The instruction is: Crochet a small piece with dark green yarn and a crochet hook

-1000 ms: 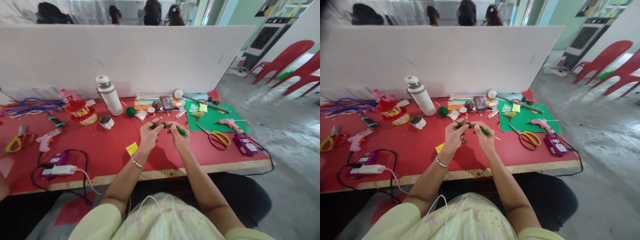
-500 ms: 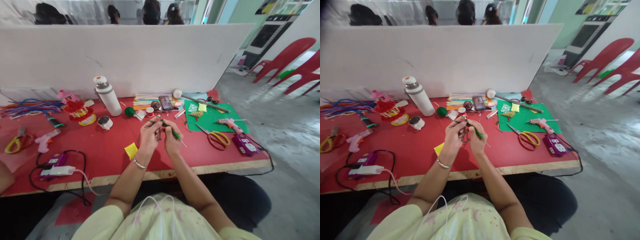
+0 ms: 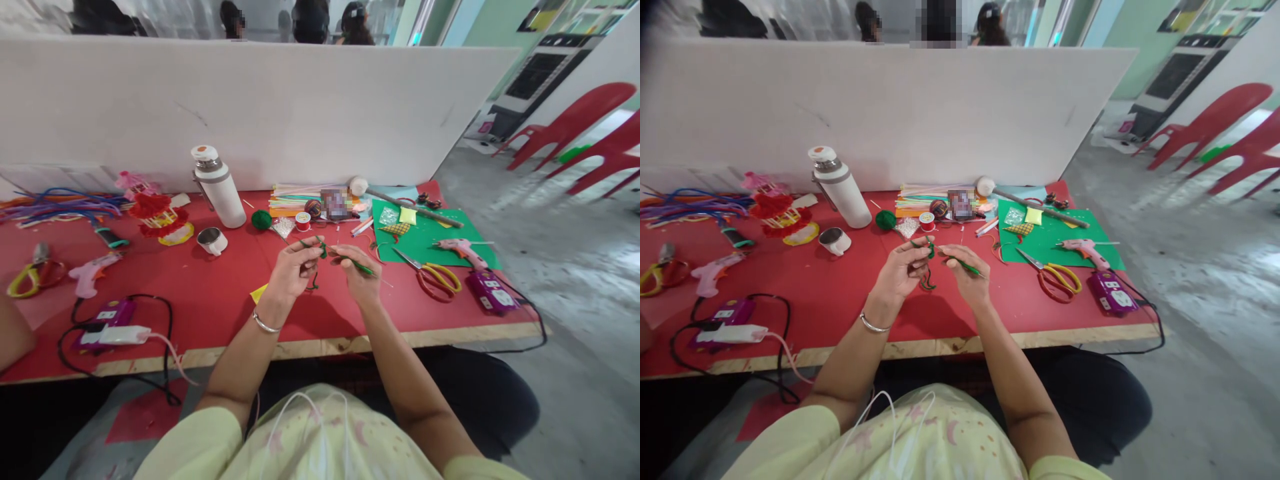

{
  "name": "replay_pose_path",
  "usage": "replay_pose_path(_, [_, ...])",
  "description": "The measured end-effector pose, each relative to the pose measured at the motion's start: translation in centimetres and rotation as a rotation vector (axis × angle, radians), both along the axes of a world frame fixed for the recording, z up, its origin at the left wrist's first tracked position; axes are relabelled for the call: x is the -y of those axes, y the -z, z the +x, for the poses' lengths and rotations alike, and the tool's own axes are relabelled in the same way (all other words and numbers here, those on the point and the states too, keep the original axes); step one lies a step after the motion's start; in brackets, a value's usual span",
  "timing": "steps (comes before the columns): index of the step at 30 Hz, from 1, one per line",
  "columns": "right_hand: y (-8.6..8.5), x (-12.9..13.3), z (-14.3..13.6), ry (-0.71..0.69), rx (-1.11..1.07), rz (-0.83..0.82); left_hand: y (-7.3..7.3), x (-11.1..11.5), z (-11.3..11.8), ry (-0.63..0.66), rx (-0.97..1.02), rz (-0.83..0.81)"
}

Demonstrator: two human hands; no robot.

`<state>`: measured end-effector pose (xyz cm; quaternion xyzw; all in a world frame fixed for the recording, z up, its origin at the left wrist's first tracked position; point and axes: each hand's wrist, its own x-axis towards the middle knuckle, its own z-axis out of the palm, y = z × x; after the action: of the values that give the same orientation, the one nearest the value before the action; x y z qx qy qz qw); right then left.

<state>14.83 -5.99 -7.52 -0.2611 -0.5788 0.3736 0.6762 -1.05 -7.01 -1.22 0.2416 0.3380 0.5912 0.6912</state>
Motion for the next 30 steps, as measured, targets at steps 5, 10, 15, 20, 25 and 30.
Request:
replay_pose_path(5, [-0.7, 0.5, 0.9, 0.036, 0.123, 0.018, 0.5, 0.0, -0.4, 0.003, -0.069, 0.024])
replay_pose_path(10, [-1.8, 0.9, 2.0, 0.047, 0.25, 0.067, 0.4, -0.1, -0.9, 0.026, -0.132, 0.048])
replay_pose_path(15, [-2.9, 0.9, 3.1, -0.004, 0.334, 0.13, -0.1, -0.4, -1.3, 0.061, -0.166, 0.055])
replay_pose_path(20, [-4.8, 0.4, 4.4, -0.112, 0.449, 0.16, -0.6, -1.0, -2.1, 0.202, -0.208, 0.037])
replay_pose_path(25, [-6.1, -0.4, 5.4, -0.212, 0.497, 0.163, -0.7, -2.0, -3.0, 0.35, -0.24, 0.039])
replay_pose_path(30, [-3.9, -1.2, 3.6, -0.275, 0.188, -0.046, -1.0, -2.5, -1.7, 0.275, -0.275, 0.151])
